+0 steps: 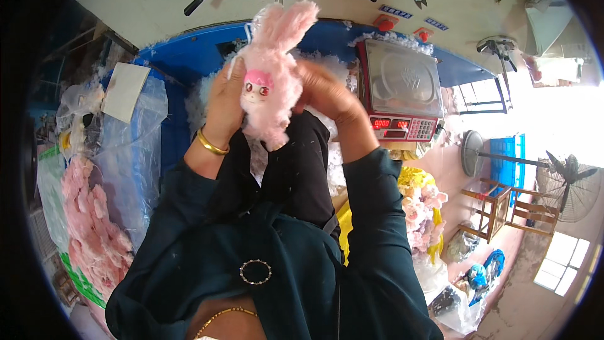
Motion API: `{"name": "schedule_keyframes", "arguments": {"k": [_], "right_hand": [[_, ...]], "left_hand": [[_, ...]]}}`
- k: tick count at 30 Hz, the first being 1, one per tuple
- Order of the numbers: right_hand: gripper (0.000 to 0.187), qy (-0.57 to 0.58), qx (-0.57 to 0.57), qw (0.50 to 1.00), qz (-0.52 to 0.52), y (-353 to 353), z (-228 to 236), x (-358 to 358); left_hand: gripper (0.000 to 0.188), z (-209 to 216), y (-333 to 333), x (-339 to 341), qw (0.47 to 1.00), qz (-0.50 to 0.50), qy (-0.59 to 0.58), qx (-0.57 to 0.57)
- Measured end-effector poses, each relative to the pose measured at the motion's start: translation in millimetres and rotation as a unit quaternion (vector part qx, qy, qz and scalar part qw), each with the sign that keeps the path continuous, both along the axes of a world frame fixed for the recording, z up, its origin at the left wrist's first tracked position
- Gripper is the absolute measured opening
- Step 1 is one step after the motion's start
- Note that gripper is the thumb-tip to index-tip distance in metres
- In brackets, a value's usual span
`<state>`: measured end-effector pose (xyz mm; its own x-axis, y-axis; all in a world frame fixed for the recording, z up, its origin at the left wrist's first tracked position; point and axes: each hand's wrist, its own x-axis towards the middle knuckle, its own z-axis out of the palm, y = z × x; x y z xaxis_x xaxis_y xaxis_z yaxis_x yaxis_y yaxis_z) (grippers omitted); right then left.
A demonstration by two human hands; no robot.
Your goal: The person repeatedly pulls pink and white synthetic fiberfill from a nearby bag and packs it into a small pink plush bunny held against a vertical spindle. The hands compress and shape the filling around the bunny's body and ears throughout the clip.
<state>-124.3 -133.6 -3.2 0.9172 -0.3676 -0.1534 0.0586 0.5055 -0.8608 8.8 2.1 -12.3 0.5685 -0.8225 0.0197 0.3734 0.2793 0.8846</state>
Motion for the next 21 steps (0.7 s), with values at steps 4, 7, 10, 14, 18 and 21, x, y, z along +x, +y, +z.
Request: {"name": "schedule_keyframes", "arguments": {"k": [4,7,10,14,18,21], "right_hand": [[0.037,-0.066,0.073,0.995,0.013,13.0,-17.2,3.4],[0.025,0.096,-0.137,0.983,-0.075,25.5,7.0,15.2],[0.026,0.103,-0.456,0.881,0.069,29.0,21.7,4.3],[0.023,0.007,-0.714,0.696,0.07,30.3,34.7,-6.3],[0.021,0.036,-0.76,0.633,-0.143,16.0,47.9,26.5],[0.021,0.015,-0.751,0.617,-0.233,-18.3,35.3,70.6]], "left_hand": [[0.035,-15.3,-0.9,-0.6,0.991,0.01,-0.122,0.051],[0.032,-7.6,1.1,-10.4,0.999,0.002,-0.028,0.028],[0.034,-3.5,4.2,6.3,0.967,-0.168,0.191,0.032],[0.045,-29.2,-7.7,7.0,0.894,-0.284,0.347,-0.013],[0.04,-8.0,-13.3,0.1,0.951,-0.163,0.189,-0.181],[0.033,-6.3,-26.4,1.6,0.966,-0.037,0.254,0.008]]}}
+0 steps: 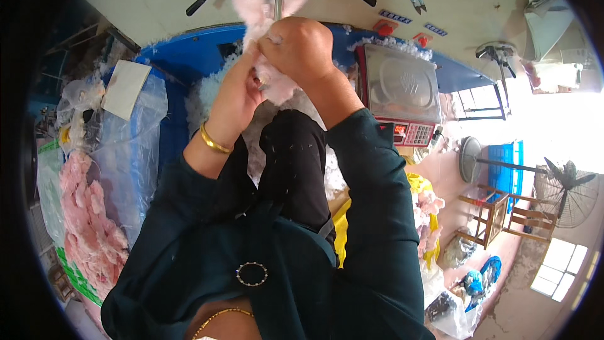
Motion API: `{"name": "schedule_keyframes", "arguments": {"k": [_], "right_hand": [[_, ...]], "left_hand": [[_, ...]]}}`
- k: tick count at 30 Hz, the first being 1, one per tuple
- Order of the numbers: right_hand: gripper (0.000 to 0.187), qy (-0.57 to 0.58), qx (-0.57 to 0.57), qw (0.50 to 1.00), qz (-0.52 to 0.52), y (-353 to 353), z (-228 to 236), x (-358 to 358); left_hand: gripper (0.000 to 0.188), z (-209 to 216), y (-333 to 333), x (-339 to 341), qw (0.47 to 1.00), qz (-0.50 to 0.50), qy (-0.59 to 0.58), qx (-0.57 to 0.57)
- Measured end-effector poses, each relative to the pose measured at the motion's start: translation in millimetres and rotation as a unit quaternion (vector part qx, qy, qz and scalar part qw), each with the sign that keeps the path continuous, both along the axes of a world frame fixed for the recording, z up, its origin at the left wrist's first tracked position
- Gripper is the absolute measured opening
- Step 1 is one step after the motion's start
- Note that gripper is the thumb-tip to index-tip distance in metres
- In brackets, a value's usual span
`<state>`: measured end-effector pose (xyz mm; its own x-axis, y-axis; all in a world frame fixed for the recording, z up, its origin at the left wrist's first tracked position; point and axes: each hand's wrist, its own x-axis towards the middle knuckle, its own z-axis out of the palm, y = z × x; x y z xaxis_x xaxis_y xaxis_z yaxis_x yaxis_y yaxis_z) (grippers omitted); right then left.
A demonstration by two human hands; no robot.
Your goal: The person repeatedly pulls pink and white synthetic fiberfill from a nearby bag and packs it into a small pink plush bunny held against a vertical spindle. The hands compress and shape the filling around the bunny's body and ears throughout the clip.
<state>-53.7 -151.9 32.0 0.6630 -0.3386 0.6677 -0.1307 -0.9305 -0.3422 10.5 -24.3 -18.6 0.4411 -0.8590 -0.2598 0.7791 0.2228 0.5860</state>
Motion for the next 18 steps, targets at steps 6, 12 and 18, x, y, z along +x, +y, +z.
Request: {"name": "schedule_keyframes", "arguments": {"k": [6,12,18], "right_hand": [[0.022,0.046,0.059,0.997,-0.033,11.3,5.4,-6.6],[0.027,0.013,0.026,0.996,-0.087,-41.4,-2.3,43.6],[0.024,0.008,0.036,0.994,-0.105,-26.3,-11.6,29.3]], "left_hand": [[0.031,32.2,28.4,-36.8,0.972,0.052,-0.227,-0.013],[0.028,15.2,13.3,-20.0,0.917,0.091,-0.386,0.031],[0.037,11.5,16.7,-27.2,0.78,0.114,-0.6,0.133]]}}
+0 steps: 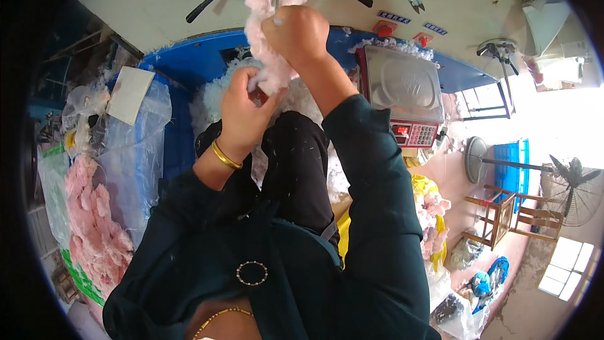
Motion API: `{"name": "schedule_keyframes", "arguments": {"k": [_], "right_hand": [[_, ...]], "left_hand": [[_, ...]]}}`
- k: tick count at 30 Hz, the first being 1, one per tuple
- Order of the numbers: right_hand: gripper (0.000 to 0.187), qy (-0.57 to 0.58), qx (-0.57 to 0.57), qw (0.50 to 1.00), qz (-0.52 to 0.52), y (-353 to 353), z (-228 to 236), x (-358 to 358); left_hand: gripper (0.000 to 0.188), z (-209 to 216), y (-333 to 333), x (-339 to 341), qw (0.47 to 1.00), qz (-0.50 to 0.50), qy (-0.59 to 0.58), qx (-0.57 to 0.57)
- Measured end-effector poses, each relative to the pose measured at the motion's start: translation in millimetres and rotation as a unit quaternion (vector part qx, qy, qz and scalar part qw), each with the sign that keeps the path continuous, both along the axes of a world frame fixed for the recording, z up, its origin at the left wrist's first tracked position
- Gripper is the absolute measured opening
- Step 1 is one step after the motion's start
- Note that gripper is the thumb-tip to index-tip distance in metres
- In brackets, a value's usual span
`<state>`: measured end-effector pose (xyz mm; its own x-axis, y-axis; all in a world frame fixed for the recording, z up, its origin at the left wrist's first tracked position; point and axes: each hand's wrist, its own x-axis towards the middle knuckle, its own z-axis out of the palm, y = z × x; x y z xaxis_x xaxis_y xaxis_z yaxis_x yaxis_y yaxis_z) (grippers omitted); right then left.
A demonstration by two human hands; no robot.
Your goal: The person repeatedly pulls pink and white synthetic fiberfill from a nearby bag and packs it into a small pink plush bunny held against a vertical spindle. The hands compress and shape the filling around the bunny's body and ears throughout the clip.
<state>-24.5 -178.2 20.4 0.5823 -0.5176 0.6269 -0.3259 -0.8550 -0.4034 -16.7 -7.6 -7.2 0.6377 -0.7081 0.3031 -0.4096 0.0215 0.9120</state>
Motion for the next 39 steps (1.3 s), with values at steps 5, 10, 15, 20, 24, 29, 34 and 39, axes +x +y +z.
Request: {"name": "schedule_keyframes", "arguments": {"k": [5,10,15,20,24,29,34,39], "right_hand": [[0.024,0.012,0.108,0.994,0.008,34.4,9.6,-28.8],[0.025,-0.018,0.277,0.96,0.045,54.6,20.8,-39.9],[0.03,0.029,0.149,0.986,-0.071,-11.1,16.4,25.6],[0.03,-0.015,0.096,0.991,-0.093,8.7,0.3,17.3],[0.029,0.06,0.137,0.986,-0.07,28.3,12.3,-10.3],[0.029,0.077,0.167,0.982,-0.037,46.0,25.9,-28.0],[0.031,0.03,0.229,0.973,-0.008,21.3,14.9,-9.8],[0.032,0.034,0.192,0.98,-0.023,39.9,11.2,-23.0]], "left_hand": [[0.04,-24.2,17.7,1.9,0.984,0.016,-0.167,-0.064],[0.028,-15.1,26.1,13.5,0.968,-0.08,0.21,-0.116],[0.023,-2.7,-28.4,51.0,0.877,-0.118,0.429,-0.183],[0.023,-4.7,-13.0,20.3,0.878,-0.079,0.424,-0.206],[0.024,-14.7,2.1,-20.5,0.952,-0.032,0.284,-0.106],[0.024,-24.4,16.0,-3.6,0.998,-0.025,0.008,-0.051],[0.028,11.0,-10.0,34.4,0.997,-0.079,0.019,0.014],[0.028,10.4,-5.8,14.1,0.936,-0.101,0.298,-0.16]]}}
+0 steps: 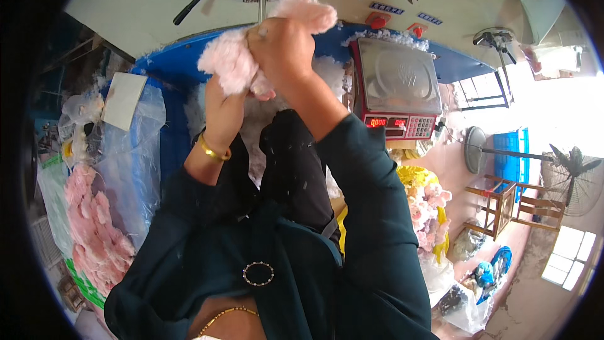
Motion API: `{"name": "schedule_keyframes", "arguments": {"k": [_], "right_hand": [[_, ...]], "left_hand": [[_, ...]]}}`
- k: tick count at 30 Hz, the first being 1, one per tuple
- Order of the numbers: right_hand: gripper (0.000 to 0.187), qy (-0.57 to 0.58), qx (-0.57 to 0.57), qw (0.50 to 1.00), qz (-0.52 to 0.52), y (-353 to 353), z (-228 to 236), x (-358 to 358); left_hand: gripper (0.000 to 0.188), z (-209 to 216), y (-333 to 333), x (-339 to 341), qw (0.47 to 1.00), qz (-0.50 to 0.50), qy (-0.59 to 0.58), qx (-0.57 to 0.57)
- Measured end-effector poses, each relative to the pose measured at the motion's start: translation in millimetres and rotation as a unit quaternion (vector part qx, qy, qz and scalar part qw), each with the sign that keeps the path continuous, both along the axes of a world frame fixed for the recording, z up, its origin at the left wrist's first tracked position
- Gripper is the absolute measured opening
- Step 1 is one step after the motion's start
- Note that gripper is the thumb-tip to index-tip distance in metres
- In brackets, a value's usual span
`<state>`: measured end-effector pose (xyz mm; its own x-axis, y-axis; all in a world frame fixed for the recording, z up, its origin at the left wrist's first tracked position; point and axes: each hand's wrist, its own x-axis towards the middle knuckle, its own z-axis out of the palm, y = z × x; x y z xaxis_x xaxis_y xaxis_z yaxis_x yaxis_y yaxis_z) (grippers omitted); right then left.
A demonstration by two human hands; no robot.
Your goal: The person repeatedly pulls pink and white synthetic fiberfill from a nearby bag and packs it into a small pink plush bunny held against a vertical spindle. The hands compress and shape the filling around the bunny's body and ears throughout the clip.
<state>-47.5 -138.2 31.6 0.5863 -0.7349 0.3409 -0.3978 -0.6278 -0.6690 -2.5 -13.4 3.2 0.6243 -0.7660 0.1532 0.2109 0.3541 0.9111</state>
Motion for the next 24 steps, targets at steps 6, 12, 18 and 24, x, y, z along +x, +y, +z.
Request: {"name": "schedule_keyframes", "arguments": {"k": [6,12,18,24], "right_hand": [[0.029,-0.058,0.024,0.998,-0.026,-30.9,-0.6,29.2],[0.029,-0.098,0.032,0.994,0.036,-5.5,-9.5,-5.4],[0.032,-0.286,0.214,0.916,0.181,-6.9,-30.3,-15.1],[0.023,-0.275,0.106,0.93,0.221,-21.0,-47.2,-11.1]], "left_hand": [[0.033,-20.0,-36.3,21.4,0.999,0.018,0.02,0.019],[0.052,-28.5,16.0,3.2,0.993,-0.098,0.053,0.028],[0.036,-8.3,19.2,7.8,0.948,-0.198,0.246,-0.042],[0.017,-31.5,-6.1,-8.3,1.0,-0.006,-0.019,-0.001]]}}
